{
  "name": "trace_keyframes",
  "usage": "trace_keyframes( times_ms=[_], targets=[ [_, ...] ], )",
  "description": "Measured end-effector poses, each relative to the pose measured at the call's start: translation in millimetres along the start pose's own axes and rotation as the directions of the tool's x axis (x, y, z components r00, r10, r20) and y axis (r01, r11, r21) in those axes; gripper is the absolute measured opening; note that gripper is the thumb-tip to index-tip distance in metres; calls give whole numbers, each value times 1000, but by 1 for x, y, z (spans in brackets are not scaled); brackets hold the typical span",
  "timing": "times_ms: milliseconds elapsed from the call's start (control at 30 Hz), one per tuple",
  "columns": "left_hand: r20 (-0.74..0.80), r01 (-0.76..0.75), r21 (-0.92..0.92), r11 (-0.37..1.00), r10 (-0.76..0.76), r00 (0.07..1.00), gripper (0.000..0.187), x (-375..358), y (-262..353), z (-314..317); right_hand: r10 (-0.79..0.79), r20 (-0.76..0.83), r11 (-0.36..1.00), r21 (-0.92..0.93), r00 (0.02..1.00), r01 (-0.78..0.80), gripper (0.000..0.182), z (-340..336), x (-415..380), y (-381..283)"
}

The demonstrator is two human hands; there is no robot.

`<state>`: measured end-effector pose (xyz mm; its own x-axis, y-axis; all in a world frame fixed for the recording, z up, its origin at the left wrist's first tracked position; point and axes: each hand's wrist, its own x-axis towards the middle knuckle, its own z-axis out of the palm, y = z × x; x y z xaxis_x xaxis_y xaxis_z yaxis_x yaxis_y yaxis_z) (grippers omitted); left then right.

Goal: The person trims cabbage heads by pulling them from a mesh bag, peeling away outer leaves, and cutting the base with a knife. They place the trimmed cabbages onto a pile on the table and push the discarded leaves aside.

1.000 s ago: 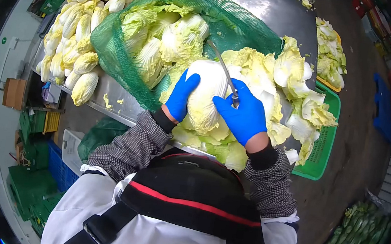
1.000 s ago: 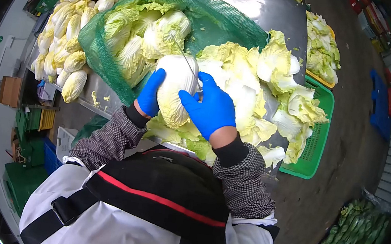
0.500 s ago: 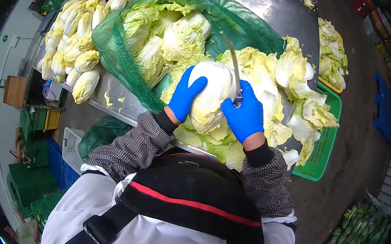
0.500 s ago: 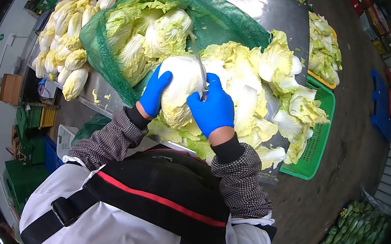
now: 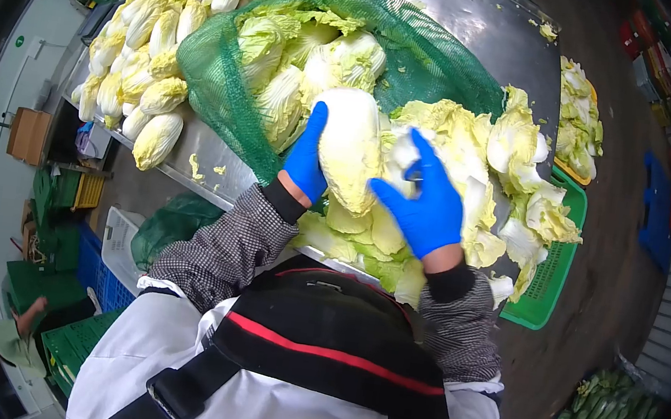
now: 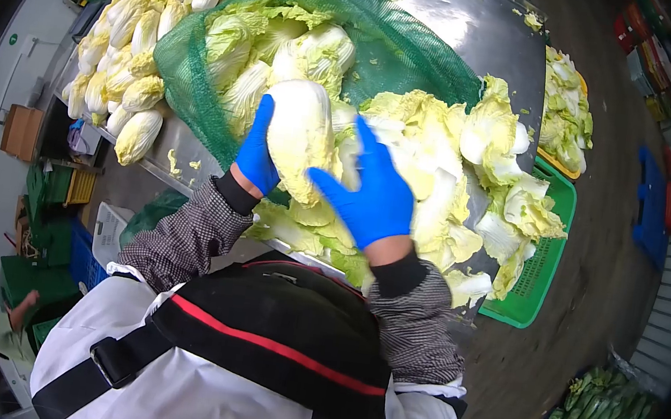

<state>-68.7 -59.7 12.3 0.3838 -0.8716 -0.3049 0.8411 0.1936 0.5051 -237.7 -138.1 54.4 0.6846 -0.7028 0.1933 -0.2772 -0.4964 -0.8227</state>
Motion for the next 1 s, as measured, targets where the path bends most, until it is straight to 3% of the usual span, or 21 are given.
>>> trace_keyframes(
  times_ms=[100,167,200,233,267,333,400,467,500,533,600,633,667,700,733,767,800,867,900,967,1000],
  targets=[
    [-89,-142,182,973,160,983,52,2,4,8,-197,-28,968,-160,980,191,32,29,2,-25],
    [-90,-114,116,987,125,988,52,5,19,-1,-192,178,978,114,965,173,22,28,1,-19],
    [-93,-74,52,996,79,993,51,5,27,-8,-180,318,951,300,931,81,18,22,1,-17],
    [-82,-113,-4,994,112,990,51,7,34,-14,15,404,835,498,915,-234,18,16,0,-17],
    [-84,-130,-11,991,129,988,51,9,41,-18,278,485,754,424,829,-502,29,5,11,-18],
    [-122,-133,78,988,142,982,48,7,52,-25,219,209,898,339,953,-281,43,16,28,-10],
    [-139,-184,97,978,196,971,51,9,56,-29,173,182,982,37,968,-183,66,33,40,-21],
    [-97,-250,447,859,325,941,59,-5,65,-17,-58,89,998,39,994,54,72,55,44,-34],
    [-101,-184,508,842,270,958,68,-13,76,-11,44,78,911,407,996,-72,71,67,51,-33],
    [-29,-275,430,860,317,948,65,-15,83,-9,70,9,897,437,998,-67,69,72,58,-34],
    [72,-278,231,932,268,961,66,-1,84,-26,188,151,716,655,970,-241,70,78,72,-48],
    [74,-269,214,939,259,963,67,-2,84,-21,151,111,829,527,982,-188,65,89,76,-46],
    [84,-263,197,945,251,964,68,-2,88,-18,117,129,830,532,985,-168,65,96,78,-48],
    [93,-222,130,966,211,973,70,-1,98,-22,45,100,914,397,994,-81,61,102,81,-53],
    [56,-287,200,937,281,958,68,-4,106,-26,-27,74,968,249,997,8,58,107,83,-58],
    [60,-387,310,869,388,920,67,-2,118,-31,6,66,982,190,998,-19,44,113,85,-64],
    [69,-468,412,781,486,871,66,-3,129,-34,-10,71,981,194,997,-4,44,116,85,-60],
    [35,-456,386,802,481,876,66,0,171,-39,107,189,956,250,976,-153,34,123,91,-59],
    [31,-481,303,822,496,868,64,3,195,-44,132,242,863,449,961,-232,19,121,91,-67],
    [-63,-431,326,841,475,878,55,10,250,-63,195,254,822,485,947,-299,17,119,96,-62],
    [-70,-543,343,767,597,799,55,23,274,-85,236,238,799,504,942,-328,17,118,96,-53]
  ],
)
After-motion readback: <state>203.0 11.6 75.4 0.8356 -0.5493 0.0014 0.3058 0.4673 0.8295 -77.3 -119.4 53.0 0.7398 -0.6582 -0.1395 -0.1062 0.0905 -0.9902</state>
